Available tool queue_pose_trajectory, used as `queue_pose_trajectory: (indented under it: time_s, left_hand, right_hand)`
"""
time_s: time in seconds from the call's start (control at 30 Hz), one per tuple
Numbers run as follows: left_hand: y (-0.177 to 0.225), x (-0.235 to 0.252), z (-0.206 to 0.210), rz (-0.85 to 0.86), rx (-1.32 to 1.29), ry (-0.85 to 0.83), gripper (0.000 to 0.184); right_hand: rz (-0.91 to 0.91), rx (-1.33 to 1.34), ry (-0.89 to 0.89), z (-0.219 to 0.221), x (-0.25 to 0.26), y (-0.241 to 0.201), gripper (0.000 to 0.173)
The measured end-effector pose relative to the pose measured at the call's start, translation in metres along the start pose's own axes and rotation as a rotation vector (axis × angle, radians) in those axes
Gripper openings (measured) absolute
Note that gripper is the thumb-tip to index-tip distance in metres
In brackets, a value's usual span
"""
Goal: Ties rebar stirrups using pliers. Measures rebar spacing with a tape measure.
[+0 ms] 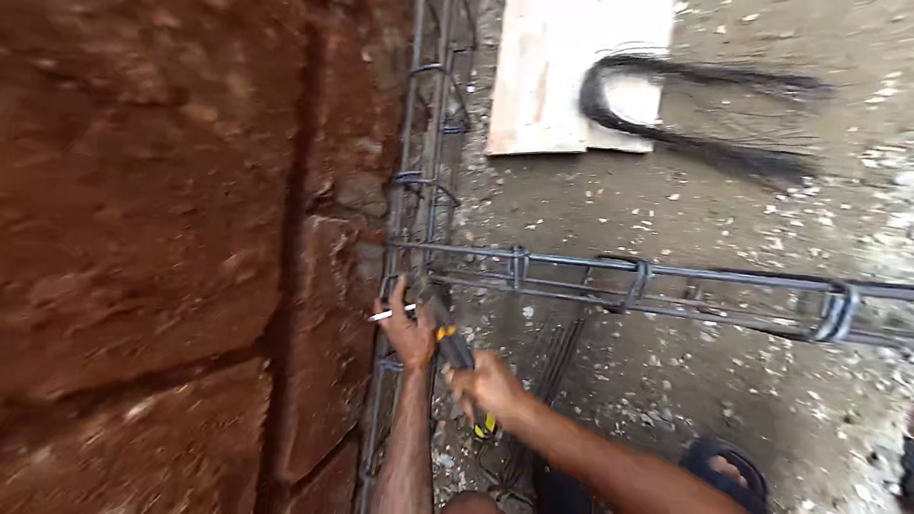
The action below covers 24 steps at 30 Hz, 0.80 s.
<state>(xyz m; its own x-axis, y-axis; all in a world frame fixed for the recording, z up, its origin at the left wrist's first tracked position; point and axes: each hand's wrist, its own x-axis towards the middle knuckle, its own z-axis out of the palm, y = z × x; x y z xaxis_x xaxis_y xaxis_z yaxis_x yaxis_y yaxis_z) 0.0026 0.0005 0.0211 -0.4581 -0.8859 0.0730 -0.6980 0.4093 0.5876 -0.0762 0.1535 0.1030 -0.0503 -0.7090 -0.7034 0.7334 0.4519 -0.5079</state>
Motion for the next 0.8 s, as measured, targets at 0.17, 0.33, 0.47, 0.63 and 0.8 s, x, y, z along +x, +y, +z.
queue_pose_trajectory:
  time_s: [0.17,0.33,0.47,0.63,0.8]
  left_hand:
    - [-0.008,0.0,0.005,0.05,0.025,0.031,0.047]
    - [-0.004,-0.002,0.002,0.041,0.026,0.025,0.047]
    - [-0.008,-0.002,0.006,0.054,0.025,0.027,0.047]
    - [-0.009,-0.003,0.005,0.05,0.015,0.034,0.048]
    - [-0.007,0.002,0.006,0.066,0.018,0.048,0.048]
  right_hand:
    - [-0.091,0.129,0.157,-0.009,0.019,-0.035,0.009]
    - [0.073,0.143,-0.013,-0.005,0.009,-0.011,0.007]
    - [0.023,0.176,0.074,0.0,0.011,-0.001,0.007]
    - [0.097,0.162,0.044,-0.007,0.017,-0.013,0.008]
    - [0.111,0.208,0.049,-0.006,0.015,-0.013,0.006]
